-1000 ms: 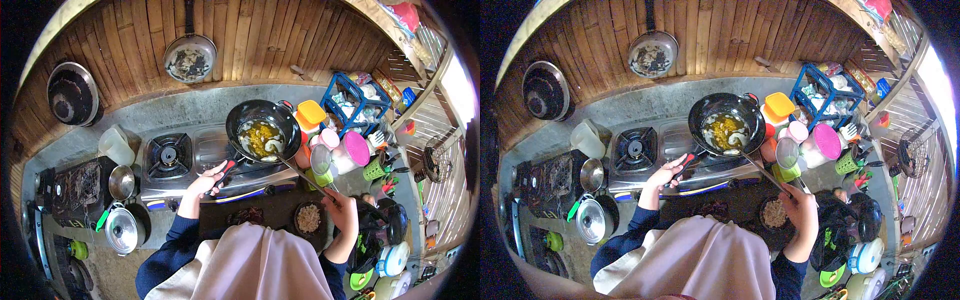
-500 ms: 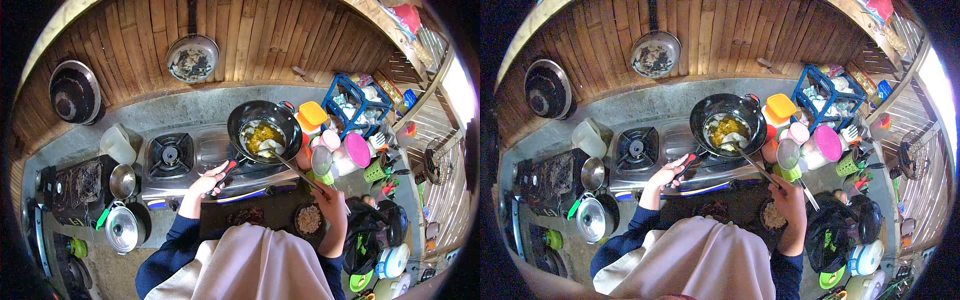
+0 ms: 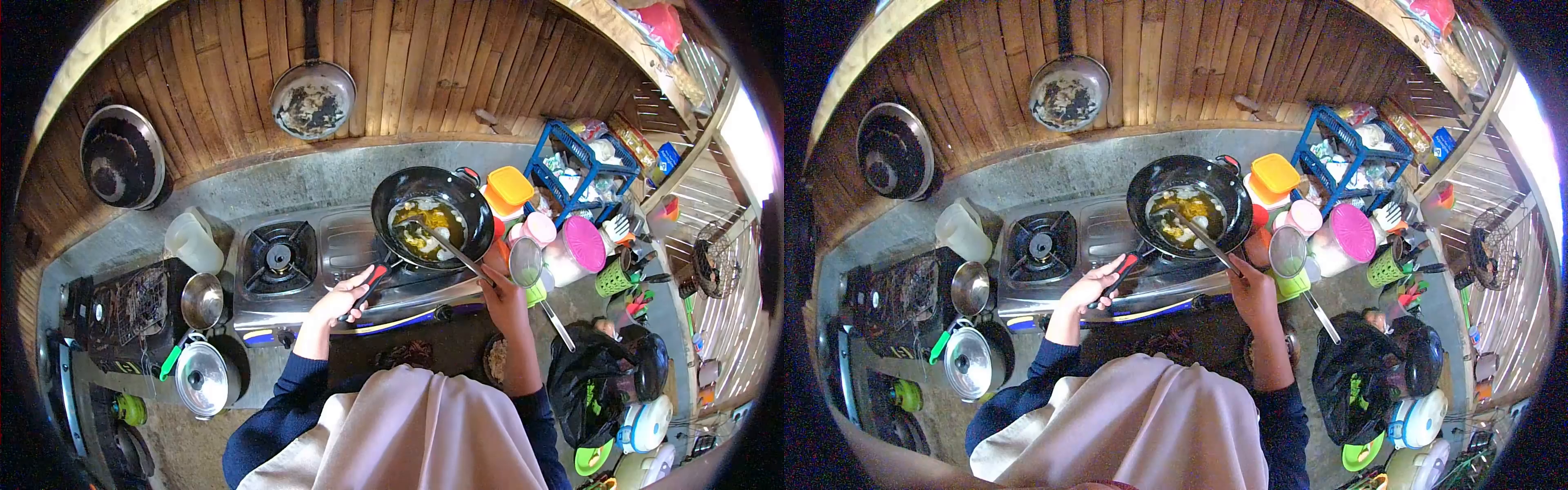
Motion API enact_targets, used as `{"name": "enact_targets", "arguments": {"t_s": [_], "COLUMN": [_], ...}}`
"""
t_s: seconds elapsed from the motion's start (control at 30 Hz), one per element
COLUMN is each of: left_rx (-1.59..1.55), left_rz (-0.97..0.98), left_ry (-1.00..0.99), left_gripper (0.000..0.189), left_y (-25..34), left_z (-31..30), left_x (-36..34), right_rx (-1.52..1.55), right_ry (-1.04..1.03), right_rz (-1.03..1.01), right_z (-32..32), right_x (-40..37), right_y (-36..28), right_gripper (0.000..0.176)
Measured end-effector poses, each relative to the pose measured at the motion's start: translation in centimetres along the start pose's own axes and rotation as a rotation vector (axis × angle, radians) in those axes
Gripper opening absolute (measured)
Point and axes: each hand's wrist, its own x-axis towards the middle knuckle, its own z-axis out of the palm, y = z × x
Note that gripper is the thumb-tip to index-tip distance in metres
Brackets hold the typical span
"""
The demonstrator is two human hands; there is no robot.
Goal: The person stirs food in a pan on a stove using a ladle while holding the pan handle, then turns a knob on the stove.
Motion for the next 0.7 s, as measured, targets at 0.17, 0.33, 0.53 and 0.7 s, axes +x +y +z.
{"name": "enact_targets", "arguments": {"t_s": [0.17, 0.33, 0.53, 0.7], "left_rx": [-0.032, -0.002, 0.003, 0.035], "left_rz": [0.027, 0.019, -0.002, 0.020], "left_ry": [-0.006, 0.002, -0.019, -0.001], "left_gripper": [0.047, 0.047, 0.047, 0.048], "left_y": [0.2, 0.3, 0.1, 0.1], "left_z": [0.1, -0.1, -0.4, -0.4], "left_x": [-0.2, -0.1, 0.1, 0.0], "right_rx": [-0.063, -0.124, -0.128, -0.087], "right_ry": [0.078, 0.106, 0.064, 0.080], "right_rz": [-0.018, -0.035, 0.068, 0.007], "right_z": [1.7, 1.0, -1.2, -3.4], "right_x": [1.4, 1.4, -0.2, -2.1], "right_y": [1.3, 2.1, 2.1, 1.1], "right_gripper": [0.028, 0.029, 0.029, 0.029]}}
